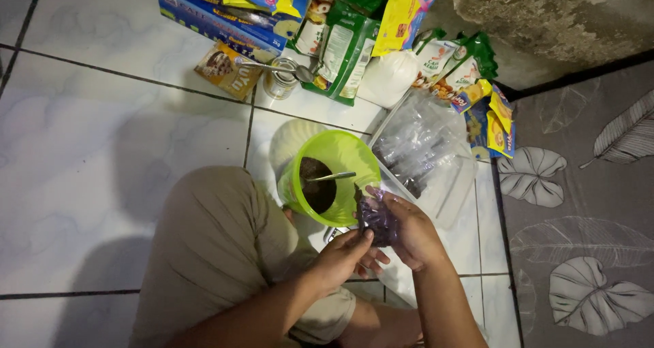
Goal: The person scoops chocolate pieces from a bowl with a spoon, places them onto a scale to weigh them, and سپس transfers the weighed pieces into small plastic bags by hand.
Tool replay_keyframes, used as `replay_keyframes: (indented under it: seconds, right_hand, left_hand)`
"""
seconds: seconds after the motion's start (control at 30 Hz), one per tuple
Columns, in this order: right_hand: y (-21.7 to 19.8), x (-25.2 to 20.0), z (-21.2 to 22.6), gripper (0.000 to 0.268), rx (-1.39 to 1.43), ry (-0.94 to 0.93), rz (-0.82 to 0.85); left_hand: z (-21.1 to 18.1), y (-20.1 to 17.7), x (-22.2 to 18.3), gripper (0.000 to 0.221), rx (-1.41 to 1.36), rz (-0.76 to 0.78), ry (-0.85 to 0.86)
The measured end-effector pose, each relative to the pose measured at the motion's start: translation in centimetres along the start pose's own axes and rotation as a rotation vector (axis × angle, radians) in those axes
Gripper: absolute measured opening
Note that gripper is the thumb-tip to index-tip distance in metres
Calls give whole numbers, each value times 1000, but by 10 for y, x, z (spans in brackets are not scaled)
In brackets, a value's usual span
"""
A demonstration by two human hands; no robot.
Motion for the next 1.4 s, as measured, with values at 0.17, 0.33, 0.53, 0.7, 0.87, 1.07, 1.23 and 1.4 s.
replay_keyframes:
  seconds: [0.17,0.33,0.53,0.7,0.87,1.07,1.23,1.4]
  right_hand:
    - [2,-5,7,42,-13,52,-113]
    - [-3,-2,3,39,9,23,-109]
    - [-3,1,2,40,51,0,-112]
    - [-5,-1,-1,41,18,27,-126]
    - [-7,4,-8,43,69,-5,-71]
    - [0,-6,3,38,39,68,-172]
    - [-12,2,-11,37,62,22,-144]
    - [-10,-8,-1,26,63,-26,-190]
  left_hand:
    - [-4,1,-4,36,18,4,-2]
    - [-4,2,-4,37,37,3,4]
    - [-4,2,-5,35,17,9,-8]
    - [2,0,0,36,-1,11,-25]
    - [4,1,4,41,57,34,12]
    - [-7,3,-10,37,61,-5,-22]
    - [1,1,0,41,60,21,-2]
    - [4,-5,3,40,-48,-60,-28]
Point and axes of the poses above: each hand's wrist, its own x-axis towards the middle knuckle, its own y-axis out of the palm, z = x × y, the point moved 9 cm from there along x, towards the middle knuckle, and after that the axes turned 13 degrees about -y, right-handed, at the moved point
